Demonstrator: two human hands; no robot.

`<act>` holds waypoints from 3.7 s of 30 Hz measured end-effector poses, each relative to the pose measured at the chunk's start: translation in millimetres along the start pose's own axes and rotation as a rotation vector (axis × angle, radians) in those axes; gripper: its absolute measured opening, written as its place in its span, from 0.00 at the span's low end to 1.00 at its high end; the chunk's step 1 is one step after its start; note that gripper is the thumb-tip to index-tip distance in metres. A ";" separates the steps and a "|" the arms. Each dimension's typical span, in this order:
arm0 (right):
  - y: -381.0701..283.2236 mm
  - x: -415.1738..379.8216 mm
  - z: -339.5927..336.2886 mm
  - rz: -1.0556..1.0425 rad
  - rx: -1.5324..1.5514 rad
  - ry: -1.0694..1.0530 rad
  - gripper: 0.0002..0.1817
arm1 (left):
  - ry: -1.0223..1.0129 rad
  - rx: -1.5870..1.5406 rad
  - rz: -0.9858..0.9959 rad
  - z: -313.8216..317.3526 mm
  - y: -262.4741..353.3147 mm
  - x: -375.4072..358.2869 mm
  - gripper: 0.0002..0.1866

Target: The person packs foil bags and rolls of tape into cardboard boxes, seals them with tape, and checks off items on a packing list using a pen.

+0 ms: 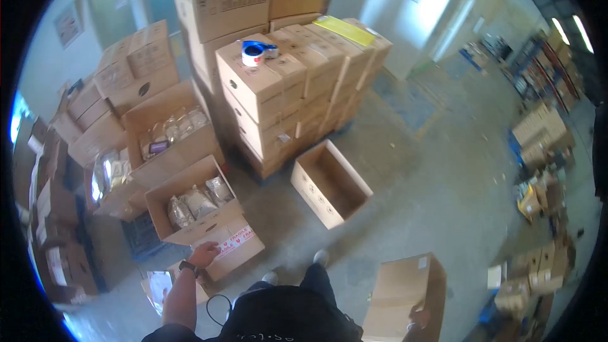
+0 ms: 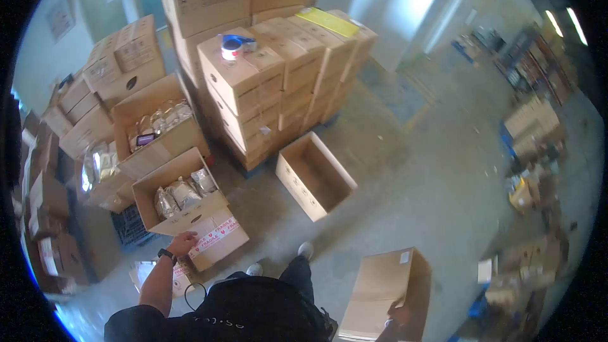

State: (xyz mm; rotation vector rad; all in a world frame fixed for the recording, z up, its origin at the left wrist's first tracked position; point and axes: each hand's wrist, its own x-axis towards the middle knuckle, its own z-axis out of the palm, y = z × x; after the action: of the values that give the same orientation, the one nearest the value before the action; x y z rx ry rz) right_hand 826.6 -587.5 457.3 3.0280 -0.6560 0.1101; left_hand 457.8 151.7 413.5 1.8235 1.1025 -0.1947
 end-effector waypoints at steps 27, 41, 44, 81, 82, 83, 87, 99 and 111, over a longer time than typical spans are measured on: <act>-759.5 304.1 22.0 -1.608 0.515 -0.399 0.05 | 0.384 -0.417 -0.638 217.0 165.0 -95.4 0.31; -725.9 124.4 91.5 -1.639 -0.221 -0.884 0.23 | 0.339 -0.481 -0.858 208.8 -47.7 -93.3 0.29; -768.6 46.3 75.7 -1.740 -0.275 -0.905 0.21 | 0.671 -0.619 -0.827 140.3 -27.4 -77.1 0.27; -678.3 -341.5 303.7 -1.371 -0.724 -1.171 0.32 | 0.640 -1.047 -0.822 152.6 -138.0 106.3 0.17; -676.5 -348.0 282.0 -1.270 -0.827 -1.164 0.32 | 0.704 -1.129 -0.869 158.8 -125.8 104.3 0.17; -673.5 -349.8 274.5 -1.234 -0.843 -1.173 0.32 | 0.767 -1.213 -0.918 167.8 -115.8 102.7 0.17; -668.8 -359.7 266.6 -1.164 -0.930 -1.179 0.33 | 0.786 -0.938 -1.085 176.2 -118.9 101.6 0.18; -717.9 -351.4 250.5 -0.758 -0.363 -1.348 0.24 | 1.241 -0.076 -0.932 -17.4 -227.7 114.6 0.39; -738.8 -364.9 255.6 -0.922 -0.513 -1.305 0.24 | 0.960 -0.066 -0.920 2.2 -280.5 114.1 0.10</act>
State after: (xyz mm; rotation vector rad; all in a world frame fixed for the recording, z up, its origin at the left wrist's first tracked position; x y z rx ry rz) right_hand 817.1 220.5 155.2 2.1955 0.6915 -1.7384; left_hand 313.5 254.9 168.0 1.1848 2.5371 0.2249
